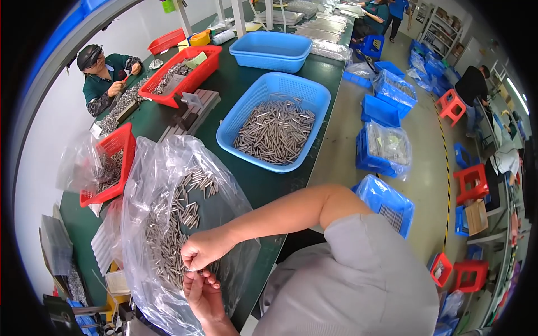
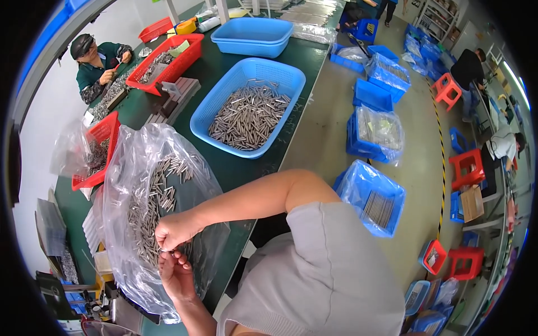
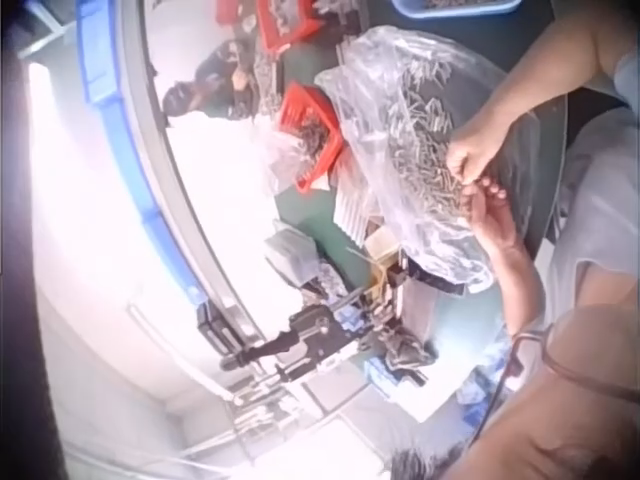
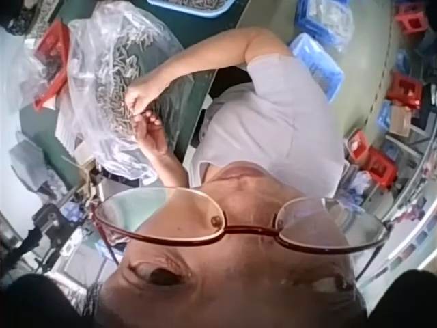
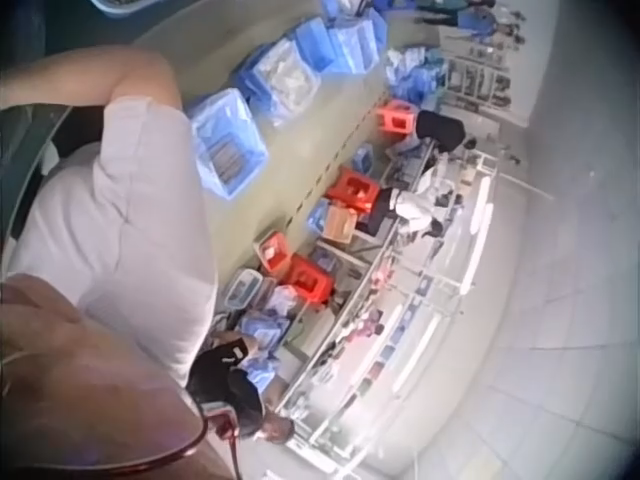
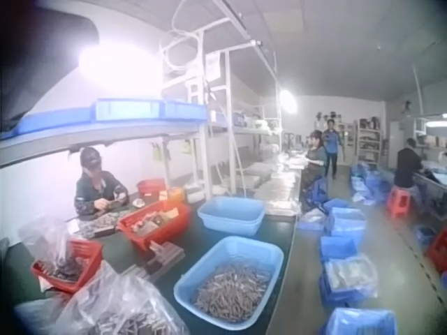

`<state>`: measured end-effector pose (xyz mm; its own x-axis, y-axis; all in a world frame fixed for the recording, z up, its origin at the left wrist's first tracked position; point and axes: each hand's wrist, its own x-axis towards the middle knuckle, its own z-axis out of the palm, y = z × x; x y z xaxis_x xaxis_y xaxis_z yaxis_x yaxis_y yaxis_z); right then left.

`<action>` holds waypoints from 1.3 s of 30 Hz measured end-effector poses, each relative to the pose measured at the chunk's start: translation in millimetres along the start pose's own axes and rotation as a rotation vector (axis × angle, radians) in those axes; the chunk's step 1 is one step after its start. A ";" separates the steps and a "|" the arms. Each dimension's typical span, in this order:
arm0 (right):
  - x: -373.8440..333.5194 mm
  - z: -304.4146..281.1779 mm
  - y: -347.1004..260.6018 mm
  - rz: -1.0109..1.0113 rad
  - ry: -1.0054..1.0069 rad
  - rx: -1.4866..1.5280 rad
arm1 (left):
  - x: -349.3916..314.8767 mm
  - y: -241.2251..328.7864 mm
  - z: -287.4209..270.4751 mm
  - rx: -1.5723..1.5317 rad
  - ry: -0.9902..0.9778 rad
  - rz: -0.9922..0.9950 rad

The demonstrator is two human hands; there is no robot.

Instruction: Sorting and inspecting small cylindrical metal pins from a plastic bag into a tray at a factory workbench.

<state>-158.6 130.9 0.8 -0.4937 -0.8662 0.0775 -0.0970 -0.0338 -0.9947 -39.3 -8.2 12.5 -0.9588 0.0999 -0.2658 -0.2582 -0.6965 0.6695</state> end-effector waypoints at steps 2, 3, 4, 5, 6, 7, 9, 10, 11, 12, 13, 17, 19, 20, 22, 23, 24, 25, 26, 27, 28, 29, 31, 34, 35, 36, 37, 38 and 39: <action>-2.3 0.6 -5.5 0.009 -0.002 0.064 | 0.1 0.6 1.3 0.019 0.000 0.000; -3.7 1.6 -8.6 0.023 -0.010 0.123 | -0.3 0.8 2.1 0.030 -0.001 0.003; -4.7 1.0 -10.1 0.018 -0.005 0.122 | 0.1 0.2 3.3 0.036 -0.005 0.003; -5.5 0.5 -11.5 -0.043 -0.011 0.119 | 0.3 -0.4 4.0 0.040 0.014 0.018; -6.9 -0.1 -13.8 -0.104 -0.018 0.115 | 0.5 -0.6 4.4 0.043 0.032 0.032; -14.0 -4.5 -29.4 -0.026 -0.039 0.029 | 0.3 -0.9 4.4 0.044 0.028 0.032; -8.2 -7.2 -23.2 -0.006 -0.003 -0.006 | -0.6 -1.5 3.7 -0.018 -0.002 0.026; -8.0 -8.3 -26.1 0.016 0.031 -0.037 | -1.6 -1.6 2.6 -0.052 0.003 0.032; -11.2 -8.7 -32.6 0.095 0.042 0.080 | -2.2 -1.4 1.0 -0.085 0.009 0.039; -12.1 -8.4 -32.6 0.097 0.044 0.077 | -1.5 -1.2 -1.0 -0.095 -0.020 0.045; -12.8 -6.4 -32.1 0.093 0.046 0.112 | -0.7 -1.3 -1.9 -0.095 -0.024 0.041; -9.4 -2.3 -23.3 0.000 0.075 0.107 | 2.2 -1.3 -9.2 -0.120 -0.081 0.038; -10.0 -1.9 -24.4 -0.016 0.086 0.109 | 3.0 -1.1 -10.6 -0.138 -0.103 0.039; -11.2 -1.4 -25.4 -0.050 0.105 0.086 | 2.5 -0.5 -9.3 -0.150 -0.115 0.033; -12.0 -1.6 -26.6 -0.084 0.126 0.063 | 2.1 -0.4 -8.5 -0.160 -0.127 0.025; -11.7 -2.5 -27.1 -0.091 0.135 0.033 | 1.7 -0.3 -8.9 -0.175 -0.134 0.031; -11.6 -3.0 -27.6 -0.099 0.144 0.004 | 1.2 -0.1 -9.5 -0.191 -0.140 0.038; -12.2 -2.8 -28.6 -0.099 0.144 0.004 | 1.3 -0.1 -10.5 -0.190 -0.140 0.038; -13.5 -2.3 -30.1 -0.114 0.144 0.024 | 1.8 -0.2 -11.9 -0.200 -0.141 0.035; -14.5 -1.8 -31.5 -0.129 0.144 0.044 | 2.1 -0.2 -13.4 -0.209 -0.143 0.032; -15.2 -1.8 -32.8 -0.129 0.144 0.045 | 2.2 -0.4 -14.5 -0.208 -0.142 0.031; -15.9 -2.1 -34.2 -0.145 0.139 0.007 | 2.2 -0.6 -15.5 -0.208 -0.141 0.033; -17.6 -3.2 -38.0 -0.162 0.136 -0.029 | 2.0 -0.2 -15.8 -0.205 -0.138 0.034; -19.9 -3.8 -42.7 -0.148 0.144 0.001 | 1.2 0.2 -14.5 -0.186 -0.129 0.063; -20.2 -3.2 -43.1 -0.154 0.138 0.006 | 1.2 0.3 -14.5 -0.155 -0.127 0.079; -20.4 -2.6 -43.1 -0.160 0.133 0.010 | 1.0 0.5 -14.4 -0.124 -0.126 0.095; -19.6 -2.0 -41.7 -0.162 0.135 0.011 | 1.0 0.5 -13.6 -0.122 -0.126 0.094; -18.2 -1.1 -39.2 -0.161 0.158 0.060 | 1.0 0.7 -12.3 -0.125 -0.130 0.090; -17.6 -0.7 -37.8 -0.160 0.181 0.109 | 0.9 0.8 -11.2 -0.128 -0.133 0.086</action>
<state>-146.9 147.8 37.1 -0.6269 -0.7426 0.2357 -0.0977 -0.2251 -0.9694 -39.1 -16.6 5.0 -0.9860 0.1237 -0.1119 -0.1661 -0.7903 0.5898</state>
